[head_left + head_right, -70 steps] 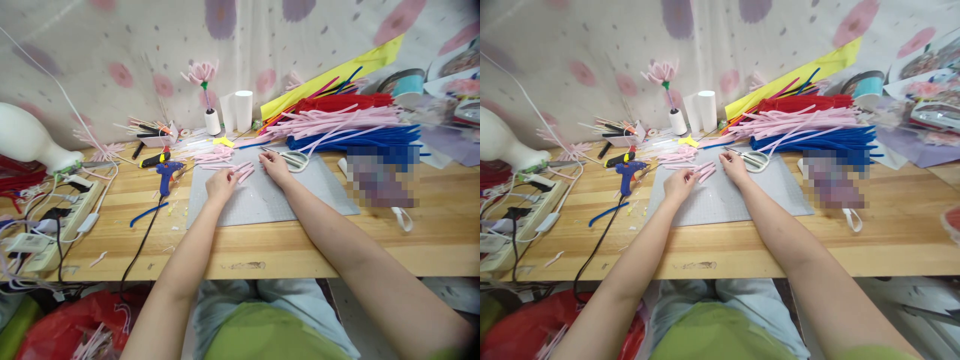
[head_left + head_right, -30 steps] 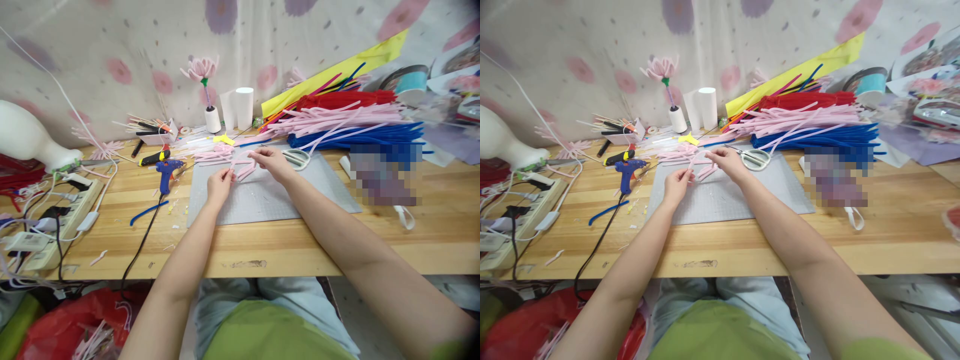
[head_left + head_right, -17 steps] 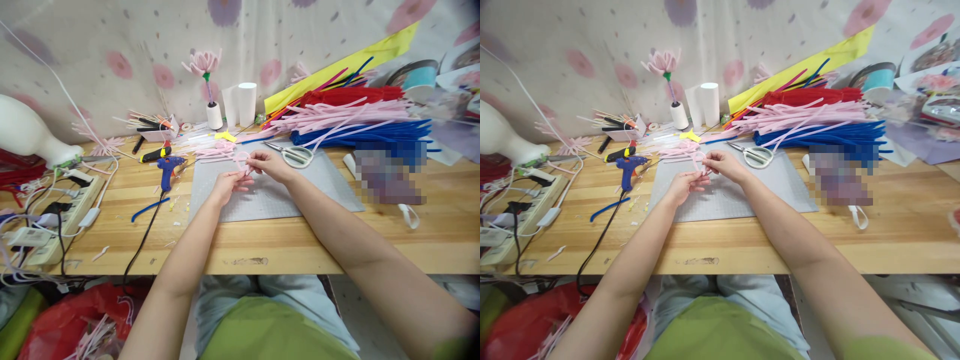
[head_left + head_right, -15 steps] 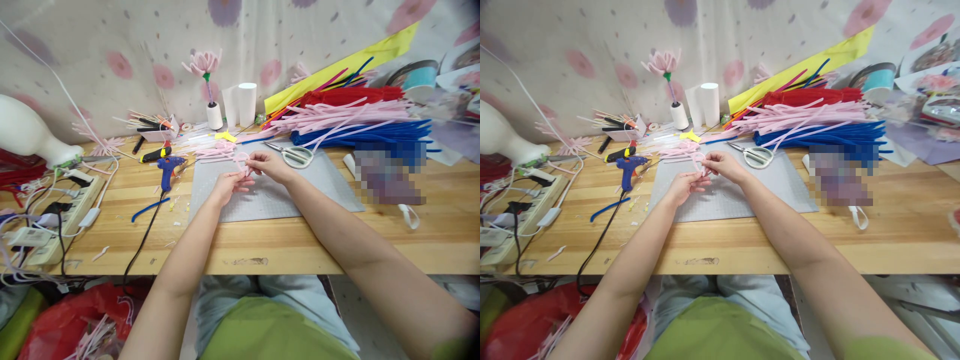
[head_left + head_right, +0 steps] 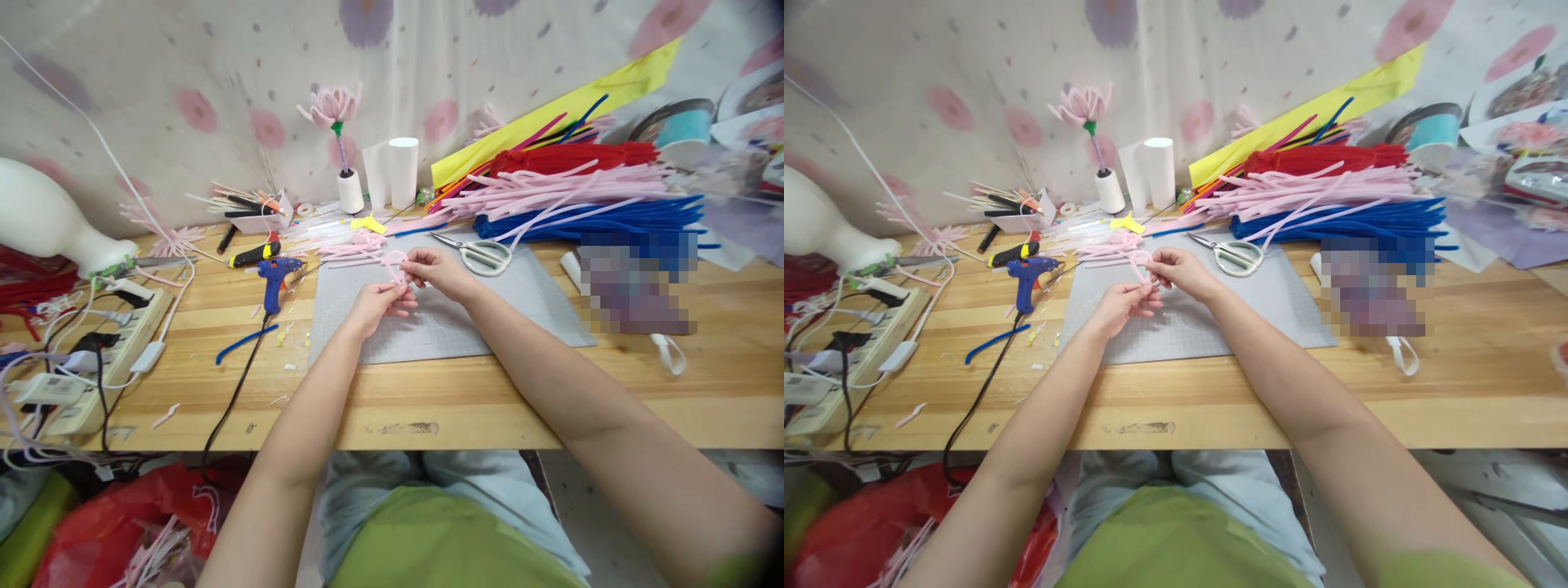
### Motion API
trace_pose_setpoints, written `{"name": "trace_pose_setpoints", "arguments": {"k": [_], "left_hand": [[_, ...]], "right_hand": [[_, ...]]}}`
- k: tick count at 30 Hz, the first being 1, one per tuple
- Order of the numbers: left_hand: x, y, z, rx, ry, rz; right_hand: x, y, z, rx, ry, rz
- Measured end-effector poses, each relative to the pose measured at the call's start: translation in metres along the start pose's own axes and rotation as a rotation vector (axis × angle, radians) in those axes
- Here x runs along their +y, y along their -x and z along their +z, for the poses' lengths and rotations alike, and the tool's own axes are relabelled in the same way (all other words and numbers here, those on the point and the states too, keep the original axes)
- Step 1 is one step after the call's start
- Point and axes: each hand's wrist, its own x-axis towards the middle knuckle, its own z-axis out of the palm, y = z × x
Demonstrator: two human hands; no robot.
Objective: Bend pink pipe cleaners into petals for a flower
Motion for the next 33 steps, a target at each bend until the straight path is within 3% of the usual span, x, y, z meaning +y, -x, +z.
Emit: {"name": "trace_pose_setpoints", "arguments": {"k": [8,14,17,21,26,33], "left_hand": [[0.002,0.001,0.0,-0.008,-0.02,-0.001],[0.006,0.007,-0.001,-0.138,0.149,-0.063],[0.007,0.008,0.001,-0.191,0.21,-0.112],[0.006,0.005,0.004,-0.155,0.251,-0.124],[0.003,0.002,0.01,-0.015,0.272,-0.062],[-0.002,0.002,0.014,0.037,0.164,0.01]], "right_hand": [[0.005,0.001,-0.003,-0.032,-0.174,0.098],[0.003,0.01,-0.007,-0.306,-0.465,0.26],[0.005,0.011,-0.005,-0.364,-0.52,0.263],[0.008,0.008,-0.002,-0.257,-0.57,0.21],[0.012,0.003,0.0,-0.117,-0.59,0.215],[0.014,0.002,0.0,-0.053,-0.608,0.255]]}}
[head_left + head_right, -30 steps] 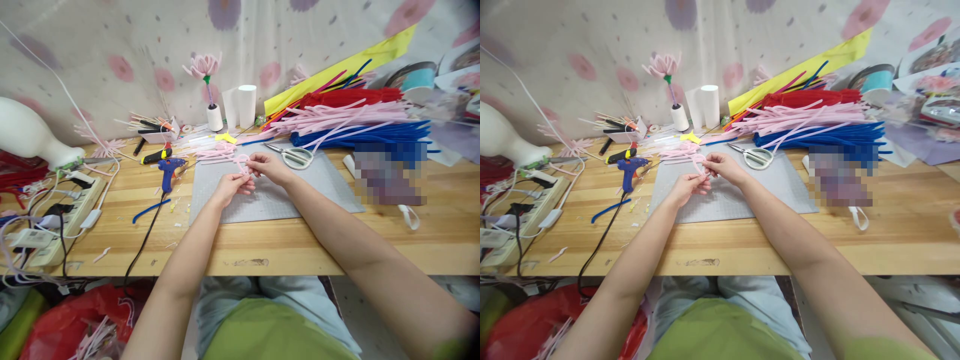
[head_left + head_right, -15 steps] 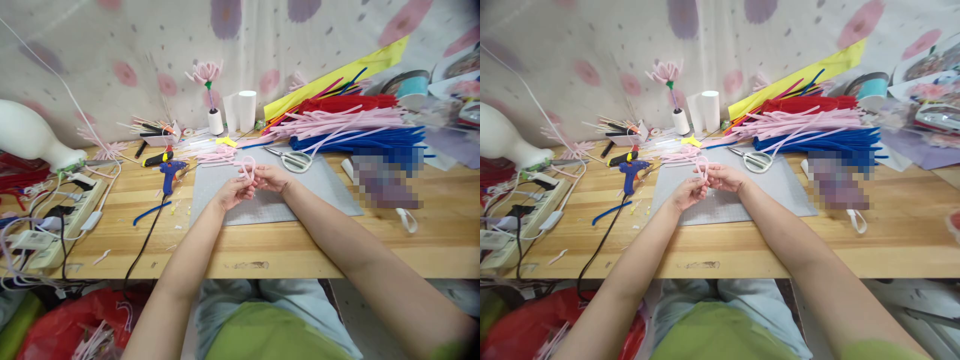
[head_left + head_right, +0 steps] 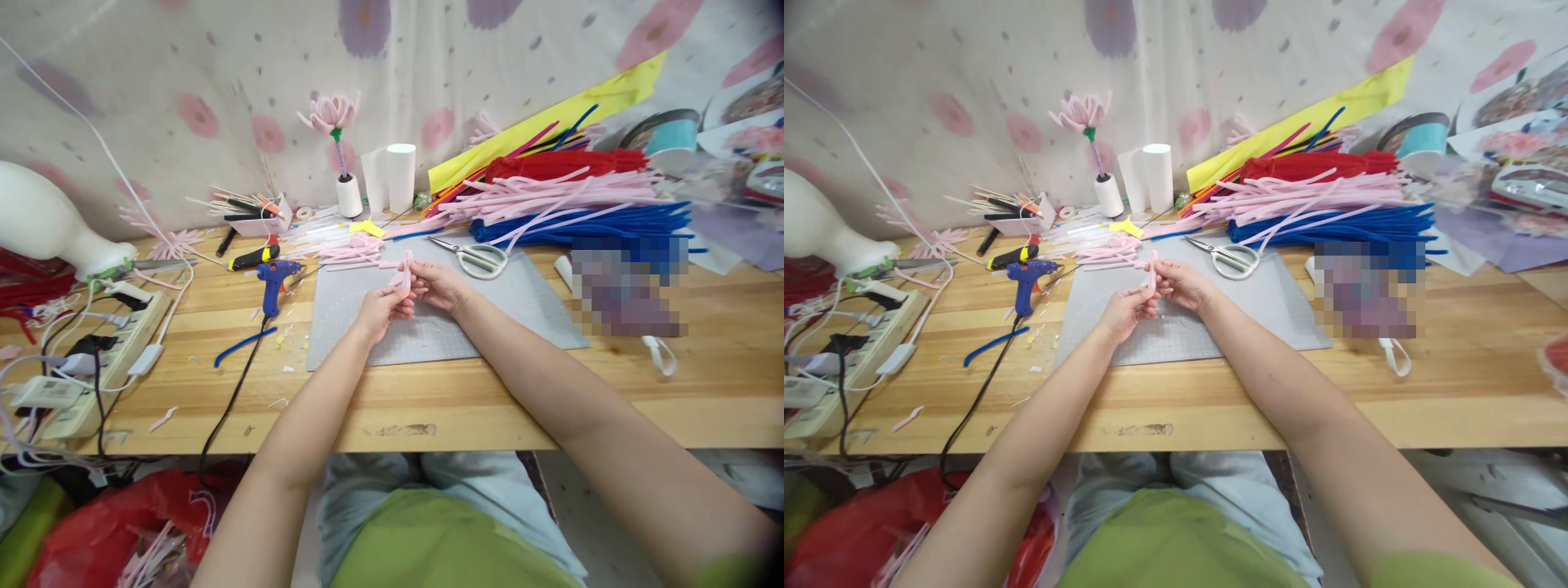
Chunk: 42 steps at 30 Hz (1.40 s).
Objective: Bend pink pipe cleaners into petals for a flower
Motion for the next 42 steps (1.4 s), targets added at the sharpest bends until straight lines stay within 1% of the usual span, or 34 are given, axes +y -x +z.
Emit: {"name": "trace_pose_setpoints", "arguments": {"k": [6,11,26,33,42], "left_hand": [[-0.0027,0.0012,0.0019,0.01,-0.064,-0.006],[-0.0033,0.0012,0.0043,0.027,-0.1,-0.012],[-0.0031,0.0009,0.0063,0.022,-0.109,-0.016],[-0.0015,0.0023,0.0077,0.023,-0.124,-0.024],[-0.0024,0.0027,0.0079,-0.005,-0.142,-0.021]], "right_hand": [[0.0003,-0.0023,-0.0028,0.013,0.019,-0.024],[0.0008,-0.0033,-0.002,0.049,0.033,-0.04],[-0.0024,-0.002,0.0005,0.112,-0.039,-0.087],[-0.0028,-0.0019,-0.0003,0.116,0.027,-0.098],[-0.0034,-0.0023,-0.0008,0.128,-0.067,-0.132]]}}
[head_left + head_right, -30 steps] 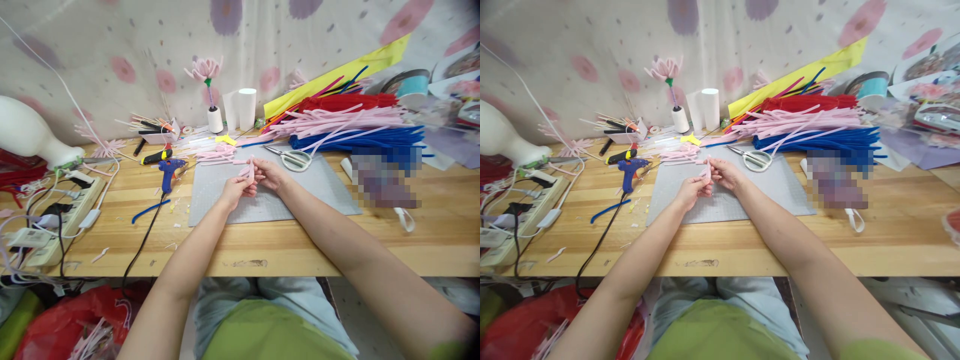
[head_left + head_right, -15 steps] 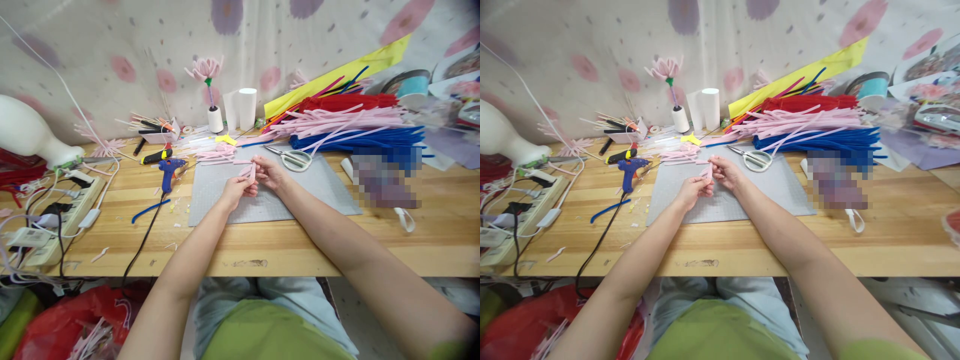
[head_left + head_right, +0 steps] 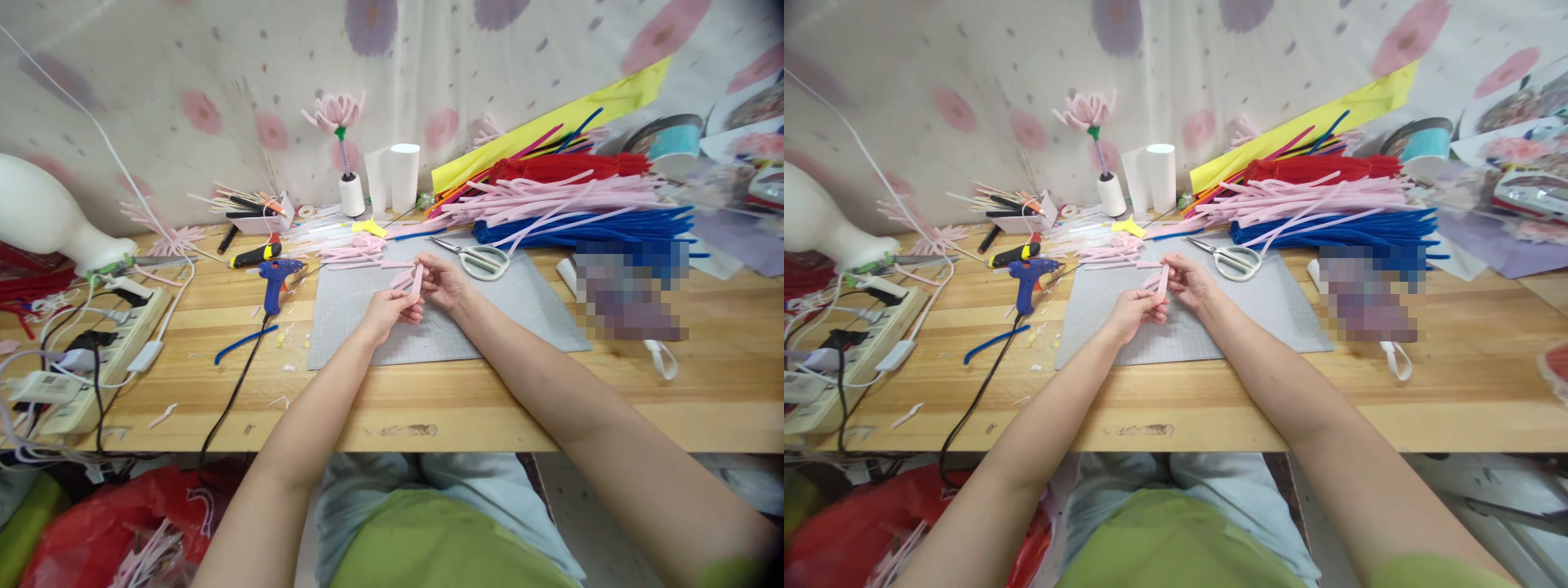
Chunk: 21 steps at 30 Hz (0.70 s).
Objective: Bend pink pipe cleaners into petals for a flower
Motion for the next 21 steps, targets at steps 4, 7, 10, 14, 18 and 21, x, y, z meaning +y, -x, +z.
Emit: {"name": "trace_pose_setpoints", "arguments": {"k": [4,7,10,14,18,21], "left_hand": [[0.0,-0.001,-0.001,-0.008,-0.011,0.001],[-0.001,-0.001,-0.001,-0.011,-0.016,-0.005],[-0.002,-0.001,-0.001,-0.012,-0.02,-0.008],[-0.001,-0.002,-0.002,0.002,-0.037,-0.001],[0.004,-0.005,-0.01,0.167,-0.07,0.095],[0.009,-0.014,-0.021,0.238,-0.212,0.182]], "right_hand": [[-0.002,0.0,-0.002,-0.005,0.022,0.022],[-0.003,-0.001,-0.003,-0.007,0.024,0.005],[-0.002,-0.001,-0.002,0.009,0.035,-0.036],[-0.004,-0.001,0.001,0.071,0.06,-0.049],[-0.012,-0.001,0.0,0.113,0.156,-0.031],[-0.018,-0.003,-0.01,0.177,0.294,-0.091]]}}
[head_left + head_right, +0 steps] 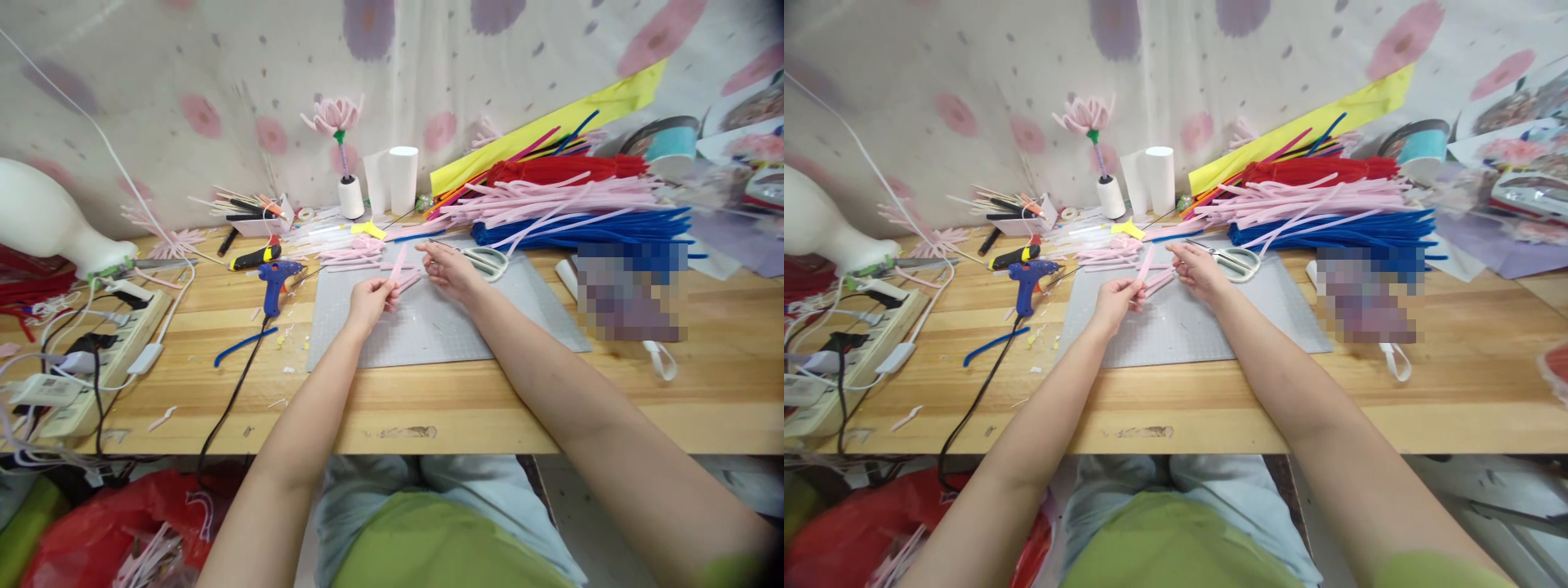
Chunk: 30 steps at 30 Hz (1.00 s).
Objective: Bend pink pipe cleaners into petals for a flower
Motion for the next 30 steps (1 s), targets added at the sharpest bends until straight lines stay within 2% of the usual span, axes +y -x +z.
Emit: {"name": "trace_pose_setpoints", "arguments": {"k": [4,8,12,17,18,23,26,28,29,30], "left_hand": [[0.001,-0.022,-0.01,-0.086,-0.484,0.127],[0.01,-0.037,-0.015,-0.095,-0.936,0.137],[0.024,-0.042,-0.026,-0.026,-1.176,0.119],[0.02,-0.055,-0.05,0.168,-1.301,0.224],[0.016,-0.058,-0.055,0.177,-1.326,0.258],[0.007,-0.067,-0.069,0.177,-1.36,0.249],[0.014,-0.059,-0.07,0.306,-1.328,0.284],[0.018,-0.05,-0.066,0.4,-1.244,0.296],[0.018,-0.044,-0.061,0.411,-1.182,0.296],[0.016,-0.039,-0.055,0.372,-1.103,0.282]], "right_hand": [[0.007,-0.008,-0.016,0.2,0.179,-0.086],[0.013,-0.012,-0.021,0.212,0.289,-0.11],[0.014,-0.013,-0.02,0.233,0.303,-0.099],[0.016,-0.015,-0.02,0.253,0.364,-0.094],[0.017,-0.016,-0.02,0.255,0.379,-0.096],[0.022,-0.019,-0.022,0.249,0.428,-0.117],[0.024,-0.02,-0.025,0.256,0.518,-0.156],[0.023,-0.017,-0.024,0.279,0.673,-0.243],[0.022,-0.014,-0.022,0.288,0.775,-0.309],[0.02,-0.01,-0.019,0.289,0.888,-0.383]]}}
